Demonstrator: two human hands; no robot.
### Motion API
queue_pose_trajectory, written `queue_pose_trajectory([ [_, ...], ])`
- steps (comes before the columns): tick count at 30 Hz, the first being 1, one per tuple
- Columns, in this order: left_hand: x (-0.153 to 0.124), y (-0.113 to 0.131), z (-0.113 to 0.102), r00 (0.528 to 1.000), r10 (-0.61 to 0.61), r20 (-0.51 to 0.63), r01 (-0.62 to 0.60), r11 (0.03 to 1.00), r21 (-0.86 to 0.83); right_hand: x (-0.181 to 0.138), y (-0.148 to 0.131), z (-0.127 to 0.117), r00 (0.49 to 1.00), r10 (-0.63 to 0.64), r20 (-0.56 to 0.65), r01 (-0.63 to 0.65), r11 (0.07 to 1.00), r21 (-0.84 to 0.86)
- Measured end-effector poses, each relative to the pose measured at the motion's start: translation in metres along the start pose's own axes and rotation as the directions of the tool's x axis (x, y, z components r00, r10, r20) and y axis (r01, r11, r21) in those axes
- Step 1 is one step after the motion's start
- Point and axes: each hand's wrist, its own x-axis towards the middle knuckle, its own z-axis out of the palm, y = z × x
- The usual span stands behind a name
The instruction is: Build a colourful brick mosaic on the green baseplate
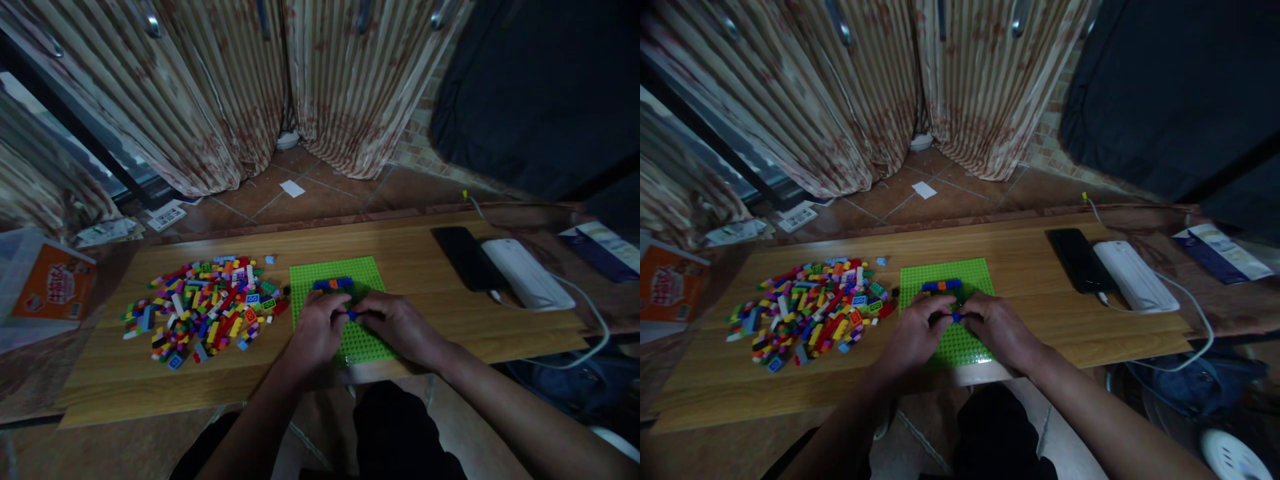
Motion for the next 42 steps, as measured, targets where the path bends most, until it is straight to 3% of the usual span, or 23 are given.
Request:
queue_pose_trajectory([
  [6,-0.003,-0.005,-0.005,0.997,0.064,0.043,-0.065,0.998,0.001,-0.003,0.001,-0.002,1.000,0.001,0.027,-0.001,1.000,-0.006],
  [16,-0.003,-0.006,-0.004,0.997,0.060,0.048,-0.060,0.998,-0.008,-0.006,-0.002,-0.004,1.000,0.009,0.006,-0.009,1.000,-0.020],
  [30,-0.006,-0.003,0.003,0.996,0.083,-0.029,-0.083,0.997,-0.002,0.002,-0.009,-0.006,0.998,0.031,0.056,-0.027,0.997,-0.065],
  [35,-0.003,-0.002,0.010,0.995,0.040,-0.091,-0.041,0.999,-0.009,0.005,-0.006,-0.004,0.998,0.019,0.065,-0.012,0.994,-0.107],
  [42,0.001,-0.001,0.012,0.997,-0.031,-0.069,0.031,1.000,0.001,0.010,-0.008,-0.004,0.993,0.047,0.106,-0.029,0.986,-0.164],
])
